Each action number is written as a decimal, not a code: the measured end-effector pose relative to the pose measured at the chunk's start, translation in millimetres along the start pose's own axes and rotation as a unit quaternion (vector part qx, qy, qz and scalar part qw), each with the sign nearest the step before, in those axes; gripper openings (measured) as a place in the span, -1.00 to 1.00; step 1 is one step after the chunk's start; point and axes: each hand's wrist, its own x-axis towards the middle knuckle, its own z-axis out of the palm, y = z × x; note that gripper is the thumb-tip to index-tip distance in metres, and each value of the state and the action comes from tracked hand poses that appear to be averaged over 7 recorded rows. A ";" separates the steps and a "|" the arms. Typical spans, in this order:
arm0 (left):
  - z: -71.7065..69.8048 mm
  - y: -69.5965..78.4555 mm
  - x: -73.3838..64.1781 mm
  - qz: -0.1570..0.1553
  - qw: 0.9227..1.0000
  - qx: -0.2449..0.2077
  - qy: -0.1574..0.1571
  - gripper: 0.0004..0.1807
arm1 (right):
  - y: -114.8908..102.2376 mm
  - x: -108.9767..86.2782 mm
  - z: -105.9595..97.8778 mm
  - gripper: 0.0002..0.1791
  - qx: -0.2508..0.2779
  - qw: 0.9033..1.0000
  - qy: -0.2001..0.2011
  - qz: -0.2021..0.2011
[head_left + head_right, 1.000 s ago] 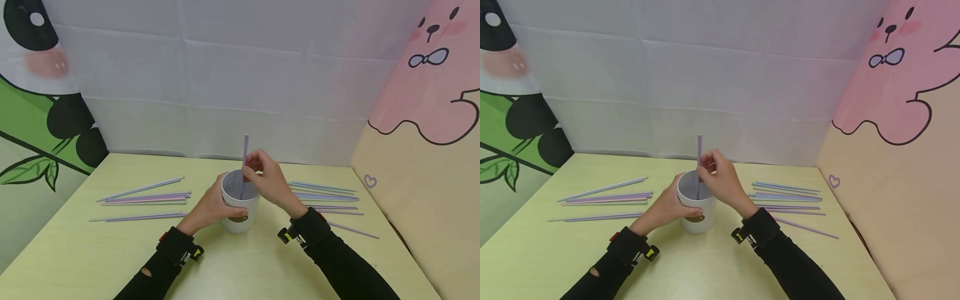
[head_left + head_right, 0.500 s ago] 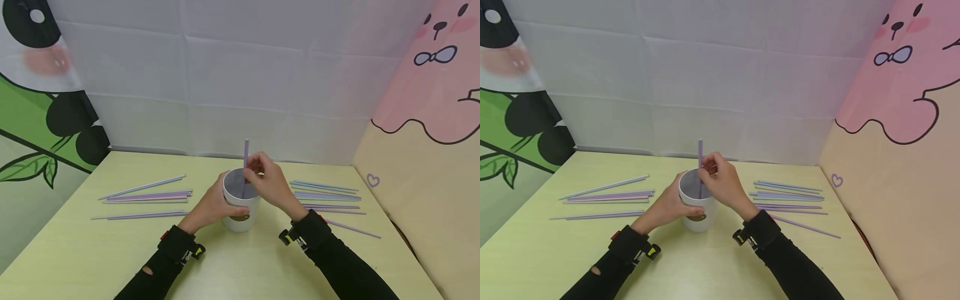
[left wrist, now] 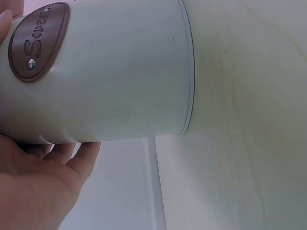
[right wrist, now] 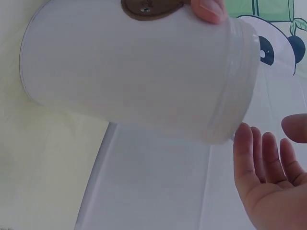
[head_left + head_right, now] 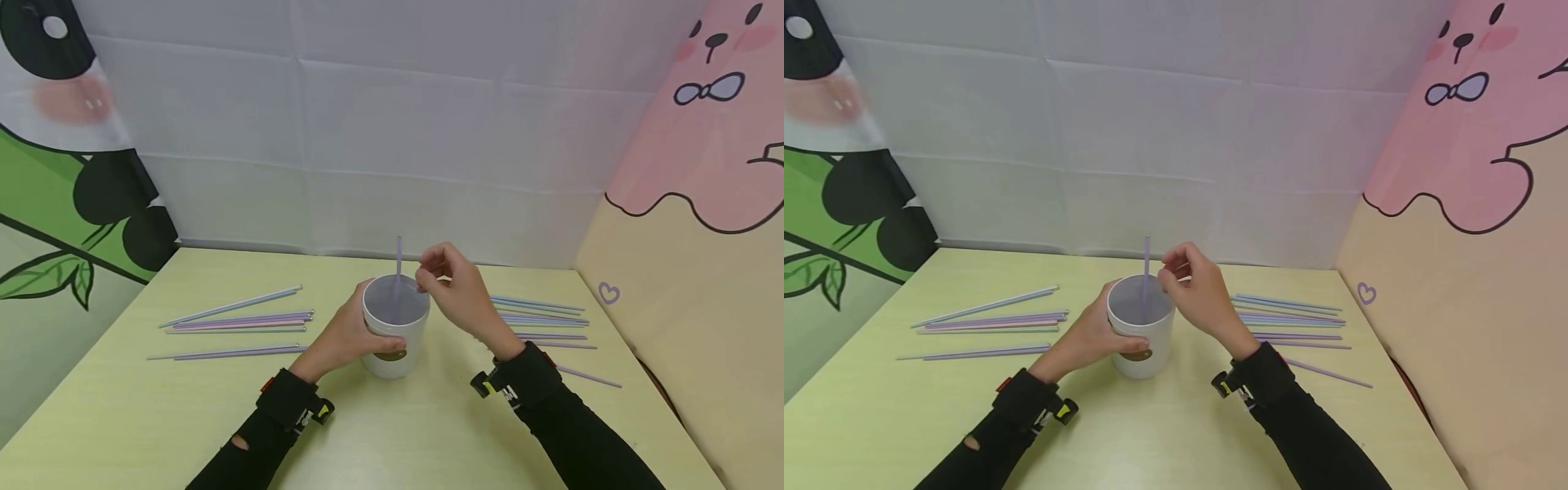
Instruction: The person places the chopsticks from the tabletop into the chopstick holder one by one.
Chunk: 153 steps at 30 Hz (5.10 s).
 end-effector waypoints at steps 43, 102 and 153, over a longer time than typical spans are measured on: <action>3.4 0.0 1.9 0.000 1.000 0.000 -0.001 0.11 | 143.1 -122.1 -148.5 -0.50 -0.391 0.912 -0.122 -0.003; 4.6 -7.5 6.1 0.013 1.000 0.001 0.004 0.10 | 77.1 -55.7 -121.9 -0.71 -0.266 0.953 -0.071 -0.124; 7.1 -8.2 9.8 0.006 1.000 0.002 0.002 0.12 | 3.8 15.9 7.4 -0.84 0.050 0.999 0.010 0.018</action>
